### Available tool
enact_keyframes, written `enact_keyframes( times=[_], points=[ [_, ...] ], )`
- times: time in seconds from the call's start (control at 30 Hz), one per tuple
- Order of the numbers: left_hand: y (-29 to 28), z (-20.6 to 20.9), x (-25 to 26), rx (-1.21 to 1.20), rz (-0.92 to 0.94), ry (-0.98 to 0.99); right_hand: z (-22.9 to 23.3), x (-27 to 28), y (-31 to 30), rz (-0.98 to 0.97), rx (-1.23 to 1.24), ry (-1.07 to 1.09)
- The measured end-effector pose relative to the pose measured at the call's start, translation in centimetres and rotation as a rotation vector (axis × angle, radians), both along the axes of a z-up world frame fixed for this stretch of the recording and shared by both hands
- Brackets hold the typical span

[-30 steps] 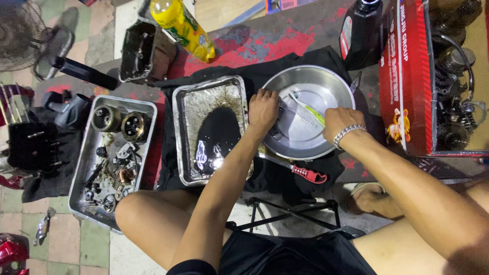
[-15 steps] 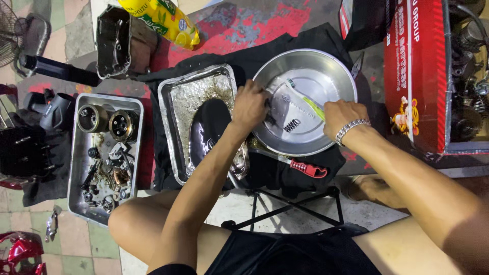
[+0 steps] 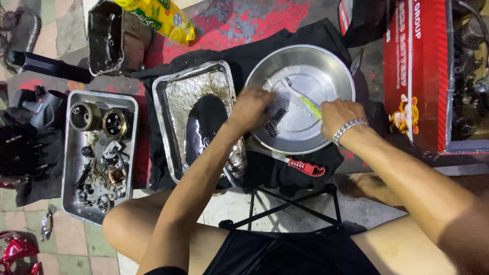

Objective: The person pours dark liquid from a metal bowl into a tray, wipes the bowl with a cloth, then pours a clear liquid into the bowl. They use a toothbrush to scrub small metal springs and parts in the bowl.

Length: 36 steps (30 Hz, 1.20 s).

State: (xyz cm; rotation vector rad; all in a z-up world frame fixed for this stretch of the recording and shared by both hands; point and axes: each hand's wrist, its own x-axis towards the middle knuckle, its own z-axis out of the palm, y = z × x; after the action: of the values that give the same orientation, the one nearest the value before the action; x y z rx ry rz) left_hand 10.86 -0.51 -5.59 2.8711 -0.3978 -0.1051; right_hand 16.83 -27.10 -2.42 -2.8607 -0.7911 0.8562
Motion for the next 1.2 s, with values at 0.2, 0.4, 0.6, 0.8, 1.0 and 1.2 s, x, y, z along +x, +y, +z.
enact_keyframes(
  times=[0.2,0.4,0.6,0.8,1.0,1.2],
  points=[
    [1.1,1.0,-1.0,0.11,-0.031,-0.061,-0.3,-0.4,0.0,0.007,0.014,0.014],
    [1.3,0.2,-1.5,0.108,0.003,-0.05,-0.6,-0.6,0.1,0.047,0.005,-0.022],
    [0.7,0.7,-1.4,0.123,-0.03,-0.027,-0.6,-0.9,0.5,0.043,0.015,-0.008],
    [1.2,1.6,-1.3,0.147,-0.023,0.011,-0.2,-1.0,0.7,0.037,0.026,-0.003],
    [0.8,2.2,-1.2,0.098,0.03,-0.034,-0.2,-1.1,0.7,0.043,0.009,-0.005],
    [0.3,1.9,-0.7,0.164,0.049,-0.003,-0.8,-1.1,0.7,0.044,0.01,-0.014]
  ],
)
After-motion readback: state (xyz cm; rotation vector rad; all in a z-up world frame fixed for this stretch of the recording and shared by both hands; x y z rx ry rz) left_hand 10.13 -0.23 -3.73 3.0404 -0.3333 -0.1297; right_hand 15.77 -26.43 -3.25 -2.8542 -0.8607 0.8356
